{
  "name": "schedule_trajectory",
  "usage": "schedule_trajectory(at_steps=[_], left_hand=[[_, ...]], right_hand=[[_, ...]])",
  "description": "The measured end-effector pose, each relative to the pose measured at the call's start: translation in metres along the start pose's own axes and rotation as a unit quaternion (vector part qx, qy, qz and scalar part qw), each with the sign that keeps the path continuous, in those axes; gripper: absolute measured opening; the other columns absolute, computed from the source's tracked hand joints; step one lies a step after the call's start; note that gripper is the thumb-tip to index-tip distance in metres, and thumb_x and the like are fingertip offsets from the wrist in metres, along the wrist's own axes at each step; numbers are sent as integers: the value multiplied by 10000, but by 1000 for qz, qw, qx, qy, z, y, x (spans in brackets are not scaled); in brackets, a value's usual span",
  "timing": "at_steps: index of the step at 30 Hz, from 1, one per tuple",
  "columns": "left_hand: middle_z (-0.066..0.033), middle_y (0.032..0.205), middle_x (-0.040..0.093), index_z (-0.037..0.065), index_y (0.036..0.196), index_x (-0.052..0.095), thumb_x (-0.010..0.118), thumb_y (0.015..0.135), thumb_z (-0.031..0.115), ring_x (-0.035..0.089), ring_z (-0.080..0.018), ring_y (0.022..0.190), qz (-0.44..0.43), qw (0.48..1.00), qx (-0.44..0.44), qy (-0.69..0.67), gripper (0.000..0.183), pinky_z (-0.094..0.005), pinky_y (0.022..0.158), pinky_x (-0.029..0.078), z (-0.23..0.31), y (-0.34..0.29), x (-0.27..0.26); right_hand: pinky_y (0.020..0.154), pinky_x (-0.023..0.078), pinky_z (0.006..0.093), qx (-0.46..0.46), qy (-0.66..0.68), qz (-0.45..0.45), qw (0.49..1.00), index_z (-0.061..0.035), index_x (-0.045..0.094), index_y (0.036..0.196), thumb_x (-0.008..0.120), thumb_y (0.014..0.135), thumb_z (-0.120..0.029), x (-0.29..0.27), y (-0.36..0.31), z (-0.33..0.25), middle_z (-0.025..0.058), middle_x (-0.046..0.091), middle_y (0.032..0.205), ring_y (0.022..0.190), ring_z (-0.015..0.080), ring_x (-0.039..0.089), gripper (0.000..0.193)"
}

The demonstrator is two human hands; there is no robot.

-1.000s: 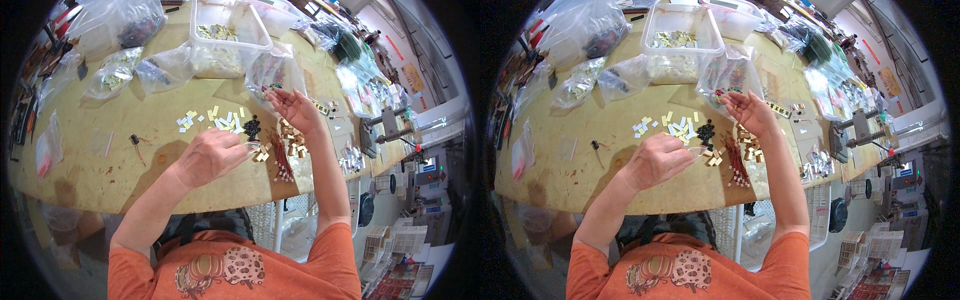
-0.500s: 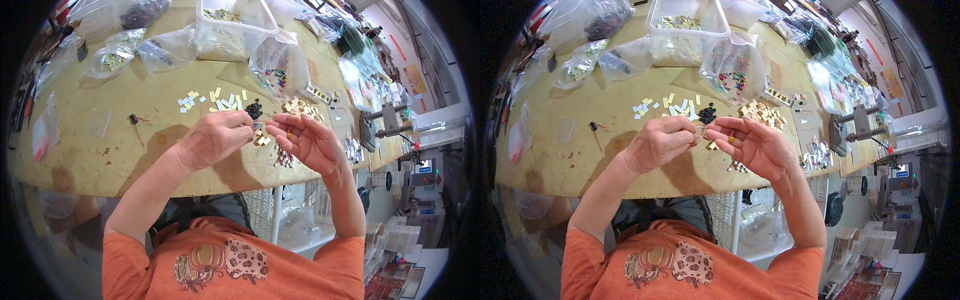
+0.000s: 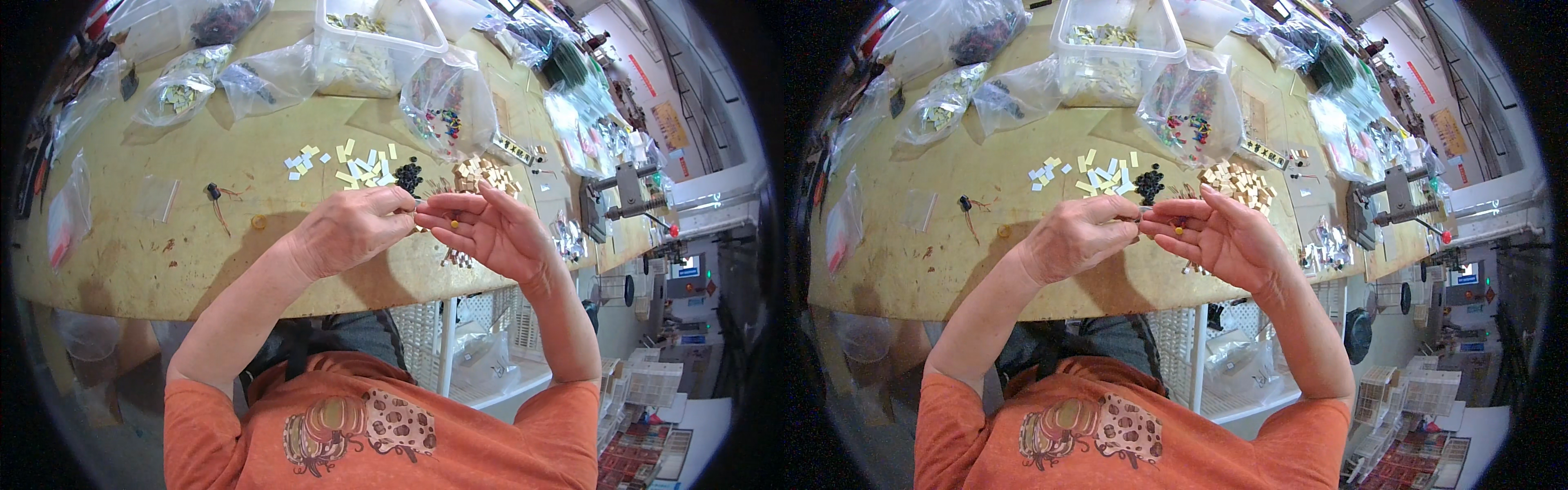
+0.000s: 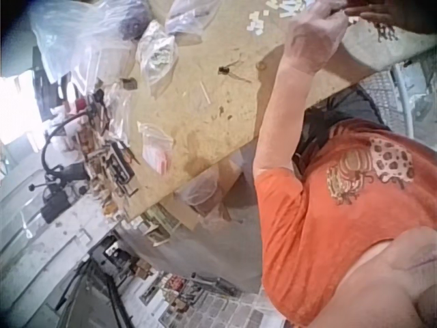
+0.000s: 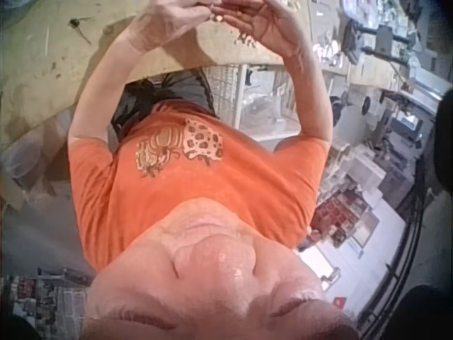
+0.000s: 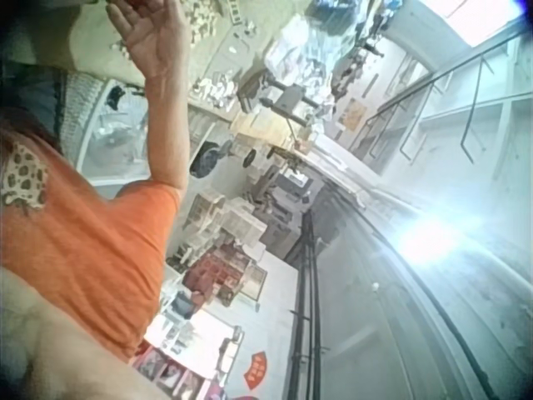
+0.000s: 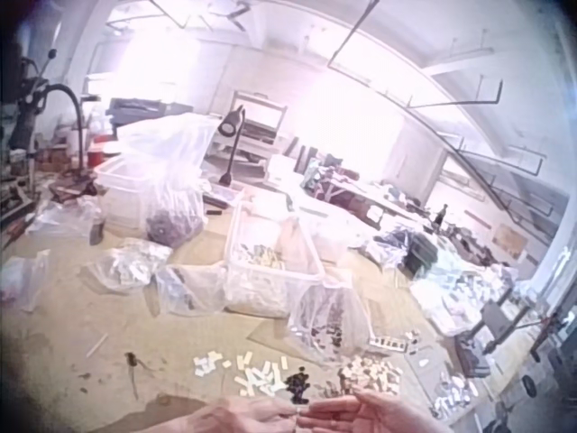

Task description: The person assembles small electronic components by hand, placing them into clear plastic bags. They handle various items including black cylindrical parts with wires, small white rectangular pieces, and red wires. The person uses scissors to trim a component near the end of the clip.

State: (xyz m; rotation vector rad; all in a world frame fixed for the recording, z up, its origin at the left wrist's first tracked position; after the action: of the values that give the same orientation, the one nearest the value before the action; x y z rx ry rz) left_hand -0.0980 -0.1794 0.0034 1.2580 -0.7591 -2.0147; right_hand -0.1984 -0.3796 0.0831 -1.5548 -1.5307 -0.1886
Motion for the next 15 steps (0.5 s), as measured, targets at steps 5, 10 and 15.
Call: schedule_trajectory(at_steps=[5, 10, 15], left_hand=[[-93, 1008, 665, 27, 841, 647, 719, 782, 52, 688, -241, 852, -11, 1000, 4, 10, 95, -327, 711, 587, -3, -3, 3], [-96, 1021, 662, 28, 855, 655, 715, 801, 70, 687, -248, 884, -28, 1000, -8, 9, 91, -333, 737, 585, -3, -6, 4], [-99, 1008, 661, 26, 852, 649, 709, 821, 86, 685, -256, 898, -37, 999, -3, 15, 90, -341, 757, 580, -4, -6, 5]], right_hand=[[1135, 407, 433, 7, -21, 18, 1000, 194, 478, 1273, 359, 1068, -339, 3, 3, 0, 320, 515, 1342, 1305, 405, 493, 583], [1122, 424, 433, 9, -39, 40, 998, 185, 514, 1224, 381, 1066, -319, 3, 5, 0, 309, 546, 1297, 1283, 401, 514, 545], [1090, 458, 432, 11, -40, 57, 997, 161, 543, 1193, 431, 1055, -297, 1, 7, 2, 287, 573, 1260, 1249, 400, 543, 491]])
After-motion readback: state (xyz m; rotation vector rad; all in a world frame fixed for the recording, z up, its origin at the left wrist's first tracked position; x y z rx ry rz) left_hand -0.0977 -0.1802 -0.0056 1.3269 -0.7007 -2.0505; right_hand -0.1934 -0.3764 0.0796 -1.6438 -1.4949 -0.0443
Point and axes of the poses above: each hand's wrist, its own y-axis towards the middle knuckle, its own x-axis out of the palm, z = x × y, the point moved 1 cm from there along y, towards the middle knuckle
